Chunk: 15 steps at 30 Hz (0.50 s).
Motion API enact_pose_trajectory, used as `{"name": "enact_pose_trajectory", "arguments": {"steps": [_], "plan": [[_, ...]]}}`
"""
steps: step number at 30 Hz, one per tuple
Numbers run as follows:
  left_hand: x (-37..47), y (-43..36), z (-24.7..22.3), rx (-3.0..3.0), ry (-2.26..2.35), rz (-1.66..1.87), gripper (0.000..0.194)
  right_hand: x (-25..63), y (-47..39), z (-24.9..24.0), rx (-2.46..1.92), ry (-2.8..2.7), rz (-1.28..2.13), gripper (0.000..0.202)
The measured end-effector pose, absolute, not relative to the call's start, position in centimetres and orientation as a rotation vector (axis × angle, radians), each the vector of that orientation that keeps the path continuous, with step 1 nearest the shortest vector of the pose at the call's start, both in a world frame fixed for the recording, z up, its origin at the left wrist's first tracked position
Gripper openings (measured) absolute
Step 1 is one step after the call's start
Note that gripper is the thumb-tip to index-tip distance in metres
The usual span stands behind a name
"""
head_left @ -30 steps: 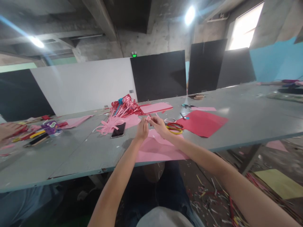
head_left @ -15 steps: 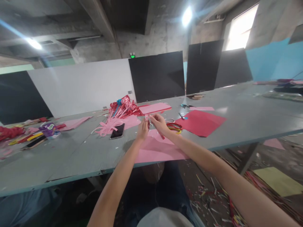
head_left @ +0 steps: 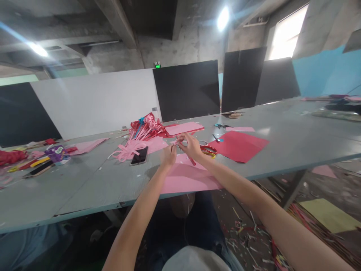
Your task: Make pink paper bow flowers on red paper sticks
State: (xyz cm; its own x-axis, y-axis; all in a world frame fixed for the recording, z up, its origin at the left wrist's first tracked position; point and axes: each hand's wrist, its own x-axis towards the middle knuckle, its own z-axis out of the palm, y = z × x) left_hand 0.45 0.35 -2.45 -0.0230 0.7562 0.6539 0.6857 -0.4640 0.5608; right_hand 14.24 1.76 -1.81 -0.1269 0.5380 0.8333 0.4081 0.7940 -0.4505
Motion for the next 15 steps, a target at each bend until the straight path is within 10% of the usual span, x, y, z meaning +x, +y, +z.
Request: {"name": "enact_pose_trajectory", "arguments": {"steps": [15], "plan": [[0.7, -0.06, -2.36, 2.408, 1.486, 1.766, 0.024, 14.49, 2.44, -1.68, -0.649, -1.688, 0.27, 0.021]]}}
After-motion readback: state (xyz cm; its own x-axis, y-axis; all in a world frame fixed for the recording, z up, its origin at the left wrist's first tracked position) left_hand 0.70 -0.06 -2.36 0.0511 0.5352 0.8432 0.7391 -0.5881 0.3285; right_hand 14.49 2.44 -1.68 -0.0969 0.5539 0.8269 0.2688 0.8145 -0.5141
